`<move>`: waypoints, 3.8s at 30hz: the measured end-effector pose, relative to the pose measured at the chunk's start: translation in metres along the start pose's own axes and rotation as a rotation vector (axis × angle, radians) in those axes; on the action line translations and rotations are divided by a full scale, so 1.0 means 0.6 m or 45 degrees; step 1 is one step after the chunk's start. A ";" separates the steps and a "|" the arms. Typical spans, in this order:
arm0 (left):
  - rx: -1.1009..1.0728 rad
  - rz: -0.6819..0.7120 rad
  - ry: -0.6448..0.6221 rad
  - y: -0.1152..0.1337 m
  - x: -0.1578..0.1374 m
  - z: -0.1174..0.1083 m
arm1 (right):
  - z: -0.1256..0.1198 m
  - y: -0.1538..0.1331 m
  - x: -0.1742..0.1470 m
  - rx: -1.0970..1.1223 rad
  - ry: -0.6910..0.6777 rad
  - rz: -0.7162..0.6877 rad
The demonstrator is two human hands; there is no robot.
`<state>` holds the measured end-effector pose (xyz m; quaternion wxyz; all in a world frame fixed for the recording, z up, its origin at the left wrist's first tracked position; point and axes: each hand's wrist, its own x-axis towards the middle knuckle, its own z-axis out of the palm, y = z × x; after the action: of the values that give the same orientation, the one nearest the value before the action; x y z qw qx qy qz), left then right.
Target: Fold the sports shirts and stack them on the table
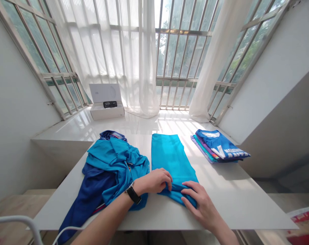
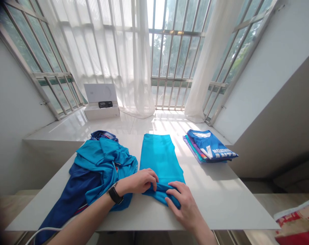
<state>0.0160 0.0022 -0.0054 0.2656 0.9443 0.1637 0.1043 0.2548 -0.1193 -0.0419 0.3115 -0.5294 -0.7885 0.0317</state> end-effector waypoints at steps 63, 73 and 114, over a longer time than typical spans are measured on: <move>0.295 -0.179 0.163 0.040 0.014 0.040 | 0.056 -0.013 0.001 -0.273 0.202 0.158; 0.463 0.023 0.221 0.034 0.014 0.051 | 0.062 -0.004 -0.006 -0.380 0.225 0.196; 0.214 0.044 -0.099 0.024 -0.002 0.006 | -0.005 0.058 -0.034 -0.300 0.137 -0.340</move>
<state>0.0195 -0.0115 -0.0006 0.1896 0.9694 0.1451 0.0580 0.2899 -0.1226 -0.0619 0.2906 -0.4539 -0.8321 -0.1310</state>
